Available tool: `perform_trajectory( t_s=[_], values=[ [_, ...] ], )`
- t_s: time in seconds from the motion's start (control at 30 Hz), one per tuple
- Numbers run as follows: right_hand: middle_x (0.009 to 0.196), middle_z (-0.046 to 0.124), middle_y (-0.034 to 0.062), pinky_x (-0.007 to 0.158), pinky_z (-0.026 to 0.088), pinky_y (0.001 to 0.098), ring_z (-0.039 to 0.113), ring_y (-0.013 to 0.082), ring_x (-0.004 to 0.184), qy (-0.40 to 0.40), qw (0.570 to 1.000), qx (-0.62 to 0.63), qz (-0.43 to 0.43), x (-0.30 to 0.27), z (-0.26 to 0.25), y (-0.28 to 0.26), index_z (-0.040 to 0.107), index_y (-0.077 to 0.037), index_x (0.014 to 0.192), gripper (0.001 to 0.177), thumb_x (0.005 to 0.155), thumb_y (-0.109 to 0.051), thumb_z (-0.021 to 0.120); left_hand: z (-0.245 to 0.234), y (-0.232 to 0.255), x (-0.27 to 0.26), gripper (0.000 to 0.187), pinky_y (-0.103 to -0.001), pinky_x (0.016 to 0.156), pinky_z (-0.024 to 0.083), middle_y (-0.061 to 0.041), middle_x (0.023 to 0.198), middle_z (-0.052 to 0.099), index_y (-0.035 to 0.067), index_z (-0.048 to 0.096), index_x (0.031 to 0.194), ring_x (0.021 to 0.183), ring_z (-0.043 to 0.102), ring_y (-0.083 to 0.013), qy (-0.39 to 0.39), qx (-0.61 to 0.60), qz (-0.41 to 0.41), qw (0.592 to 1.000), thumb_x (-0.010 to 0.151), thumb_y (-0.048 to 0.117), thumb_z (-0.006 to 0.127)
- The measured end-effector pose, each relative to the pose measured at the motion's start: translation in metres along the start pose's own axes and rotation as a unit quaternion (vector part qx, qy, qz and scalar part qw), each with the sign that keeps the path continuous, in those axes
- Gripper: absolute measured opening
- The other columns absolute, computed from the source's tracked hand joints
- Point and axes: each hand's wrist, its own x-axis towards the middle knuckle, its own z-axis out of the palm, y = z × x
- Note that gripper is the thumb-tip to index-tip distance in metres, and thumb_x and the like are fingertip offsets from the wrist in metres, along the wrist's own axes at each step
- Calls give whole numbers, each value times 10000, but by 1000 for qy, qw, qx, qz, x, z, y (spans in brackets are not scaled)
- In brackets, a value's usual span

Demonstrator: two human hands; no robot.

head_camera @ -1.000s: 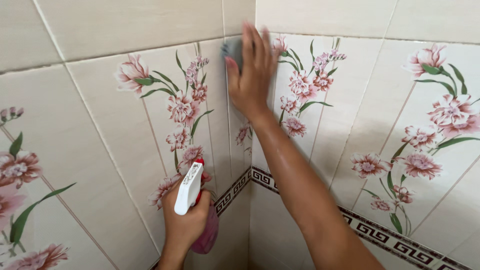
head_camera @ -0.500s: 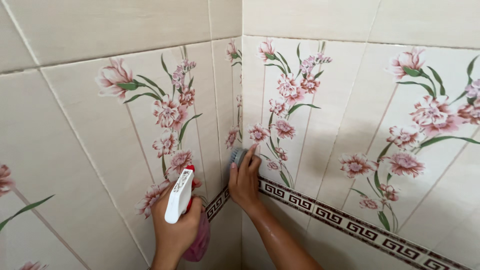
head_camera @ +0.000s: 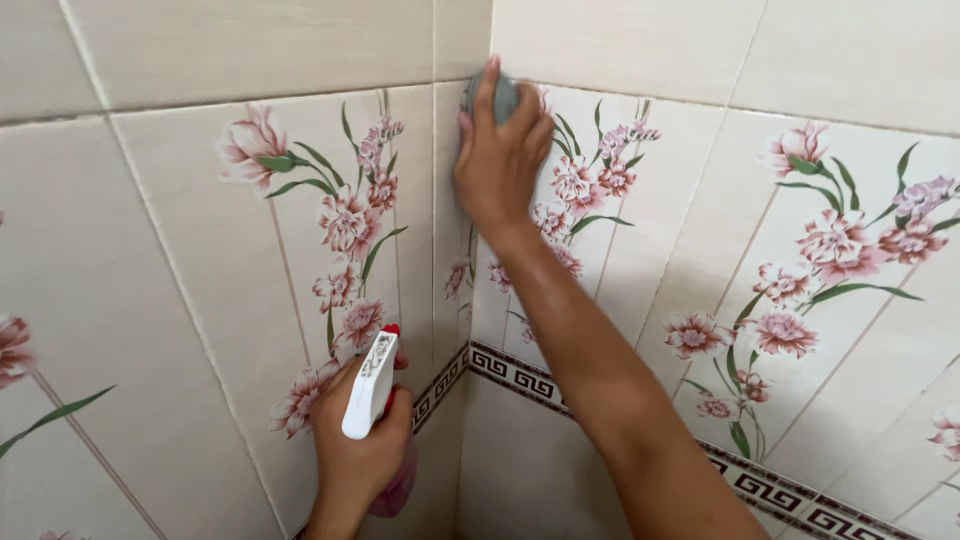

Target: The person scrubs a tiled wall in a corner using a brush while holding a spray bottle in the other hand.

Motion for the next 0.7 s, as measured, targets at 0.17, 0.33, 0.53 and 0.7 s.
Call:
perform_trajectory(
  t_s=[0.17, 0.33, 0.53, 0.7],
  values=[
    [1448, 333, 266, 958, 396, 516, 420, 377, 1058, -12, 996, -77, -47, 15, -10, 2, 372, -84, 1573, 580, 1059, -236, 592, -3, -4, -1, 283, -294, 644, 534, -85, 834, 723, 12, 712, 1012, 653, 652, -153, -3, 6, 0, 1000, 737, -8, 649],
    [1510, 395, 240, 922, 418, 463, 472, 353, 1032, -24, 979, -161, -123, -35, -23, 11, 471, -117, 1551, 720, 852, -32, 620, -5, -6, -2, 281, -301, 663, 532, -87, 856, 716, 12, 705, 1010, 686, 664, -167, -7, 3, 21, 1000, 735, 5, 649],
    [1448, 473, 256, 864, 439, 450, 518, 332, 975, -41, 975, -125, -179, -114, -30, 21, 516, -125, 1512, 675, 854, -13, 616, -5, -6, -2, 285, -320, 675, 536, -94, 854, 720, 13, 709, 1002, 689, 682, -208, -6, 0, 9, 1000, 724, 8, 648],
    [1457, 462, 262, 853, 444, 447, 551, 351, 1040, -115, 968, -83, -209, -192, -41, 27, 502, -104, 1516, 663, 864, -39, 603, -8, -7, -5, 308, -324, 687, 533, -111, 857, 711, 4, 708, 1031, 715, 685, -226, -1, -16, 31, 999, 729, -3, 644]
  ],
)
